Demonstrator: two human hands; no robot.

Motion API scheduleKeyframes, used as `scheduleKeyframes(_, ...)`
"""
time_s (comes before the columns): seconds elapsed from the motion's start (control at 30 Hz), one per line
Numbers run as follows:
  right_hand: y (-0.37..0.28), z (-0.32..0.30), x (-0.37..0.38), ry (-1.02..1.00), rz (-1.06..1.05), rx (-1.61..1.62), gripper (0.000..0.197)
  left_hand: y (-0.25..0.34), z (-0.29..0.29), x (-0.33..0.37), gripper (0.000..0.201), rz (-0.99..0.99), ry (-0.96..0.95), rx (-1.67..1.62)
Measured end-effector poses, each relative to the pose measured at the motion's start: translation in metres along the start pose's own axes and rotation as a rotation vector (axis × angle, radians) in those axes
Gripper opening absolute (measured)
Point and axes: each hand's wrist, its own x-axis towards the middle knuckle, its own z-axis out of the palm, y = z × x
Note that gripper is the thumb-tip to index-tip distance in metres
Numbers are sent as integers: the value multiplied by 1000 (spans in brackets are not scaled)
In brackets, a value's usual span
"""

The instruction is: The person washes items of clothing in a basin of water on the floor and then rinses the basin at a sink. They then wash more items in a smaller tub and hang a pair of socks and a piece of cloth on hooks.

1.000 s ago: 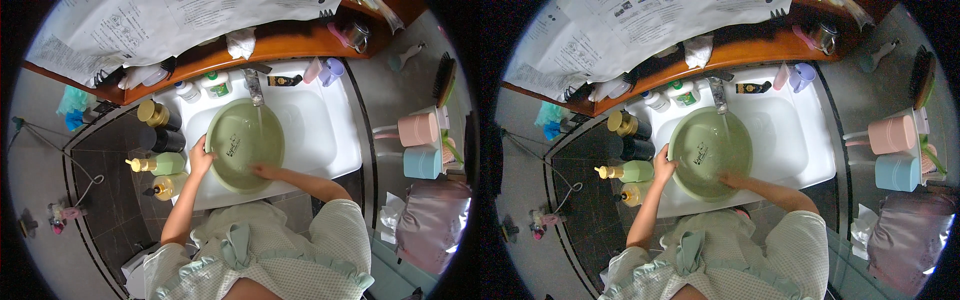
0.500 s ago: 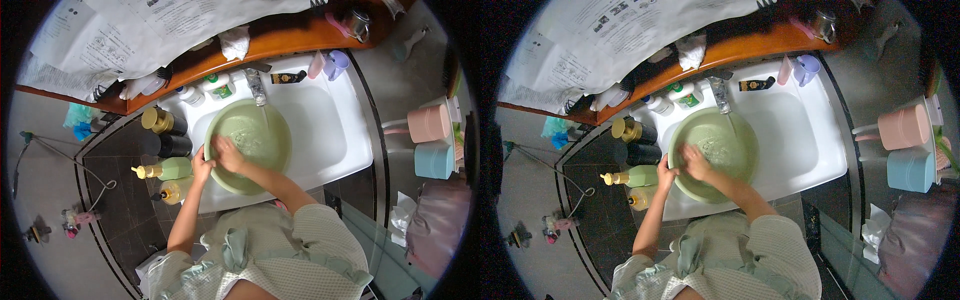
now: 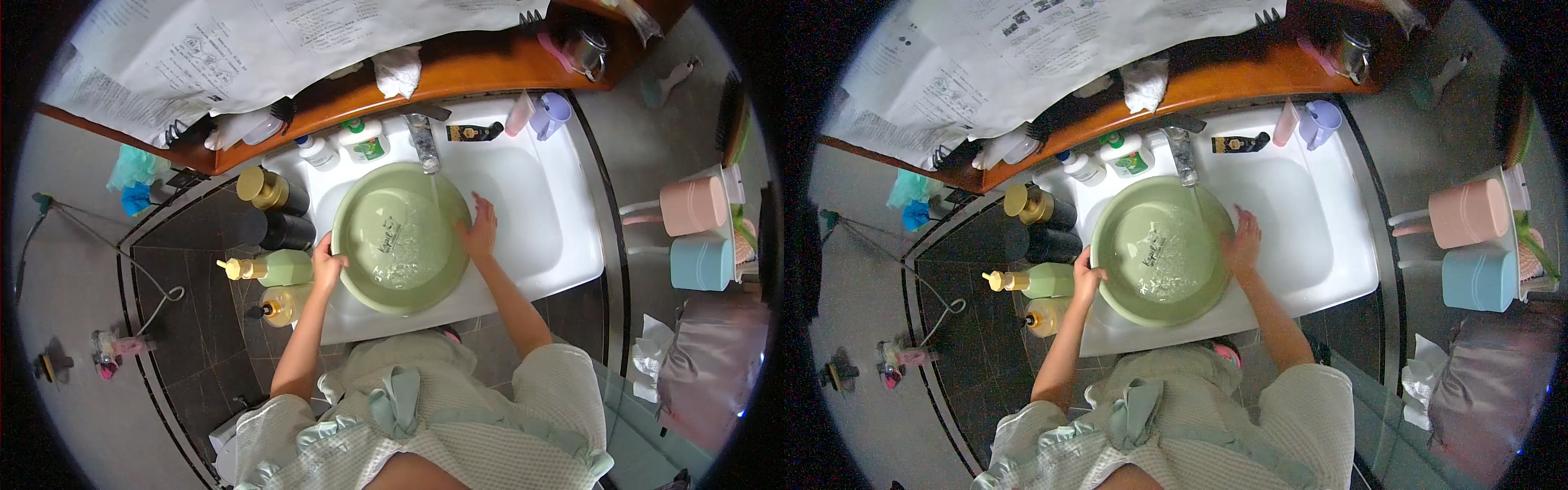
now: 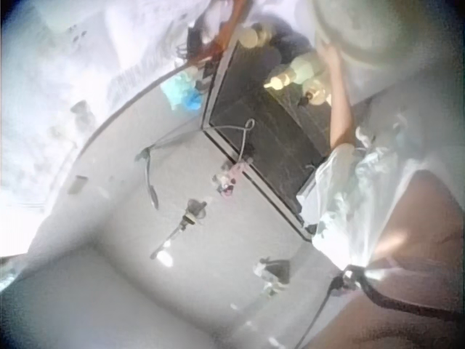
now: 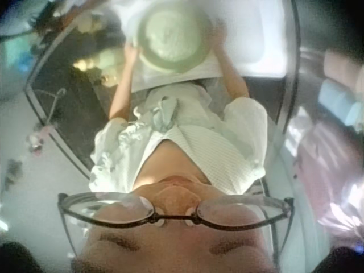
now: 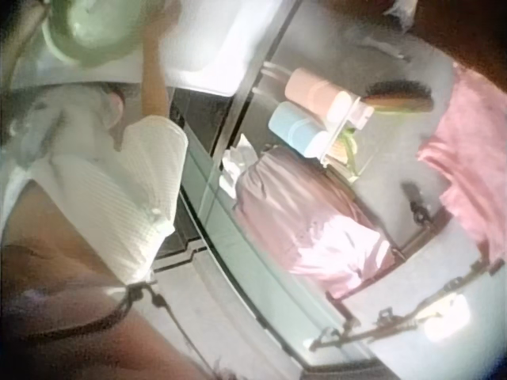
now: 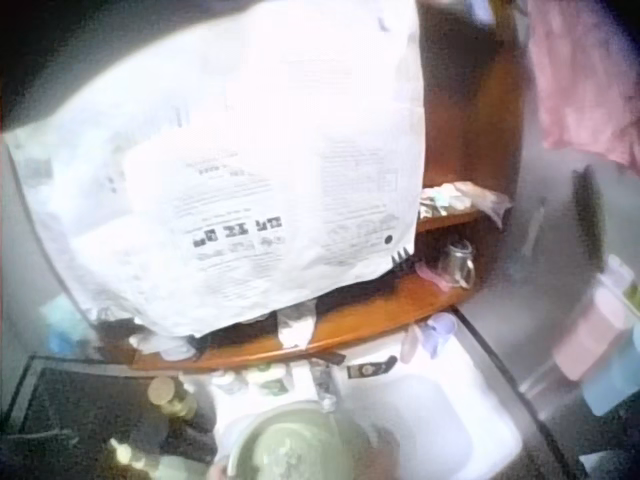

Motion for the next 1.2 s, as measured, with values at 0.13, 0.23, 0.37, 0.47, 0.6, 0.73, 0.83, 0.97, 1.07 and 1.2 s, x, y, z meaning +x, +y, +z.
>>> scheduleKeyframes(0.13, 53, 27, 7, -238, 191, 141, 48, 10, 11, 8, 52, 40, -93, 8)
scheduleKeyframes(0.23, 68, 29, 12, -242, 174, 263, 40, 10, 13, 8, 52, 76, -127, -13)
scheduleKeyframes(0.37, 72, 16, 16, -176, 215, 562, 29, -3, 22, 24, 45, 124, -125, 60)
scheduleKeyframes(0.47, 64, -10, 20, -141, 400, 786, 32, -26, 24, 50, 34, 27, -227, 157)
scheduleKeyframes(0.6, 71, -47, 20, -13, 374, 848, 34, -23, 66, 74, 38, -31, -297, 611)
scheduleKeyframes(0.73, 46, -88, 12, 132, 413, 882, 37, -59, 105, 102, 40, 168, -274, 722)
scheduleKeyframes(0.83, 24, -115, 1, 199, 385, 845, 42, -65, 138, 109, 42, 233, -281, 717)
scheduleKeyframes(0.97, -15, -137, -14, 207, 353, 720, 47, -84, 172, 117, 48, 30, -375, 359)
scheduleKeyframes(1.07, -32, -136, -22, 283, 196, 462, 47, -96, 194, 109, 48, -27, -275, 246)
scheduleKeyframes(1.2, -44, -149, -26, 368, -94, 118, 47, -75, 200, 96, 44, -358, -531, 229)
